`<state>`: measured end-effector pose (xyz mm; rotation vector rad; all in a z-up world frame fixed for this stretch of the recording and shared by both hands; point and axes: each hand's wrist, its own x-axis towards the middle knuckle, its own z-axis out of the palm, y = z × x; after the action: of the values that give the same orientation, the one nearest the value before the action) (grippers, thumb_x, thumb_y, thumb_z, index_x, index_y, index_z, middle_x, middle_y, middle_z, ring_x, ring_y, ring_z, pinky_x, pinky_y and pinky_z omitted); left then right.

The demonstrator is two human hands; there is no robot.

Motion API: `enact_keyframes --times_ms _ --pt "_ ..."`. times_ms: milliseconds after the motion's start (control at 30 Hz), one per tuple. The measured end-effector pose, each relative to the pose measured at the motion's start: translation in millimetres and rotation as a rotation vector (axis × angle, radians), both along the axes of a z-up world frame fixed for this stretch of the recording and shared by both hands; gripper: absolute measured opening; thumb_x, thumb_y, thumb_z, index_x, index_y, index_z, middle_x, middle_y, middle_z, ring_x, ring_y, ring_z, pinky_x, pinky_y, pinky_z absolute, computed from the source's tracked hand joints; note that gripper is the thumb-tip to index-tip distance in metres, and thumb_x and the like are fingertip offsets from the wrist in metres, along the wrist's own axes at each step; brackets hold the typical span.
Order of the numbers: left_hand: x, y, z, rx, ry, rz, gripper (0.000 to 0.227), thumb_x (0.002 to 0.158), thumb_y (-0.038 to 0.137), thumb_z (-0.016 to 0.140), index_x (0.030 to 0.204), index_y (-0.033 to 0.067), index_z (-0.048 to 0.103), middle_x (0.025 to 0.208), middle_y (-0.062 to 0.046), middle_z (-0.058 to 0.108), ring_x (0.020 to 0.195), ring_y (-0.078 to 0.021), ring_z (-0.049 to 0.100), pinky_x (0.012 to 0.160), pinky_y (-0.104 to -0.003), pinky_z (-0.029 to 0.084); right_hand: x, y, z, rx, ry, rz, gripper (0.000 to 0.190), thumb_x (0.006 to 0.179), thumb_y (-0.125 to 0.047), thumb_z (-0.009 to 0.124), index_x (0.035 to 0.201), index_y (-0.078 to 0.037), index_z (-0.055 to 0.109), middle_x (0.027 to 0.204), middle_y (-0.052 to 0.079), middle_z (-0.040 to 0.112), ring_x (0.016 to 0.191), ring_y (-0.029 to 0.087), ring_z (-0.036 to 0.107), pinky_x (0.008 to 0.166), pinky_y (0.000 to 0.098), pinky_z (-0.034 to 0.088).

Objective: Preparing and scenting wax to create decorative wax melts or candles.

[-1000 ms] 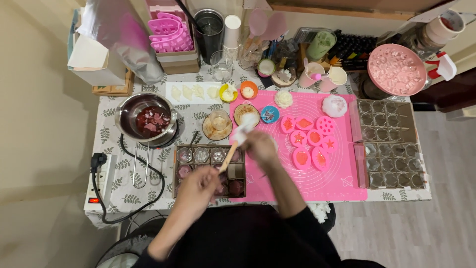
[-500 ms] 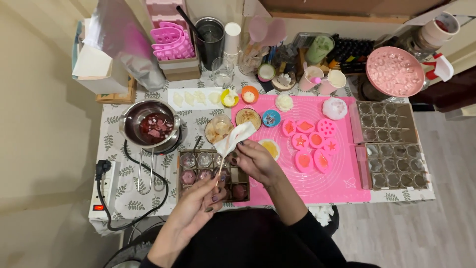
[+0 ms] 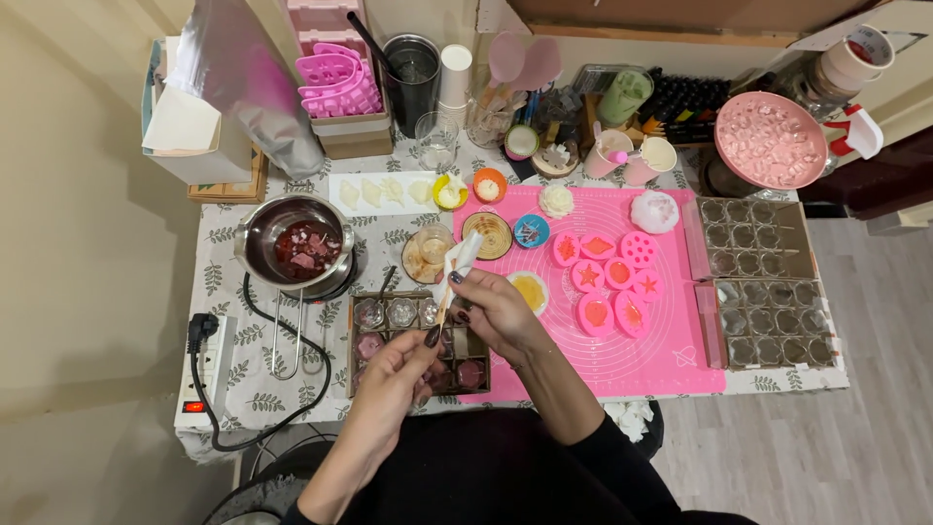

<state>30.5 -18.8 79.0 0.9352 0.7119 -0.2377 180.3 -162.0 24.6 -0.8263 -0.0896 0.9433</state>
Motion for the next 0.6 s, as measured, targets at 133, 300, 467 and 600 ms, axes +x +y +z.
enact_keyframes --times_ms 133,300,467,600 --pt "-3 8 -17 -0.331 0.021 0.083 0.015 0.096 0.016 0.063 0.105 0.0042 0.068 0.076 0.001 0.062 0.063 -0.0057 0.055 0.052 -0.017 0.04 2 3 -6 0.052 0.107 -0.051 0.019 0.106 -0.009 0.056 0.119 0.004 0.062 0.101 0.006 0.067 0.083 0.012 0.056 0.078 0.0265 0.047" --pt "-7 13 -31 -0.874 -0.026 0.121 0.019 0.1 0.015 0.066 0.089 -0.0002 0.064 0.077 -0.002 0.061 0.062 -0.0064 0.05 0.051 -0.017 0.041 15 -5 -33 0.258 0.392 -0.202 0.023 0.105 -0.01 0.056 0.125 0.002 0.058 0.101 0.007 0.065 0.084 0.012 0.057 0.077 0.0228 0.049" --pt "-33 25 -18 -0.752 0.049 0.116 0.019 0.097 0.017 0.065 0.085 0.0019 0.063 0.08 -0.003 0.061 0.064 -0.0076 0.05 0.048 -0.019 0.039 51 -85 -19 0.041 0.169 -0.54 0.027 0.101 -0.015 0.059 0.125 -0.002 0.057 0.097 0.005 0.064 0.083 0.013 0.059 0.081 0.0275 0.054" --pt "-38 47 -22 -0.565 0.058 0.202 0.014 0.096 0.017 0.062 0.088 0.006 0.062 0.081 0.0 0.059 0.067 -0.0078 0.05 0.049 -0.021 0.037 30 -135 -13 -0.665 -0.37 -0.157 0.033 0.09 -0.009 0.066 0.123 -0.005 0.066 0.089 0.001 0.068 0.067 0.009 0.052 0.058 0.0229 0.042"
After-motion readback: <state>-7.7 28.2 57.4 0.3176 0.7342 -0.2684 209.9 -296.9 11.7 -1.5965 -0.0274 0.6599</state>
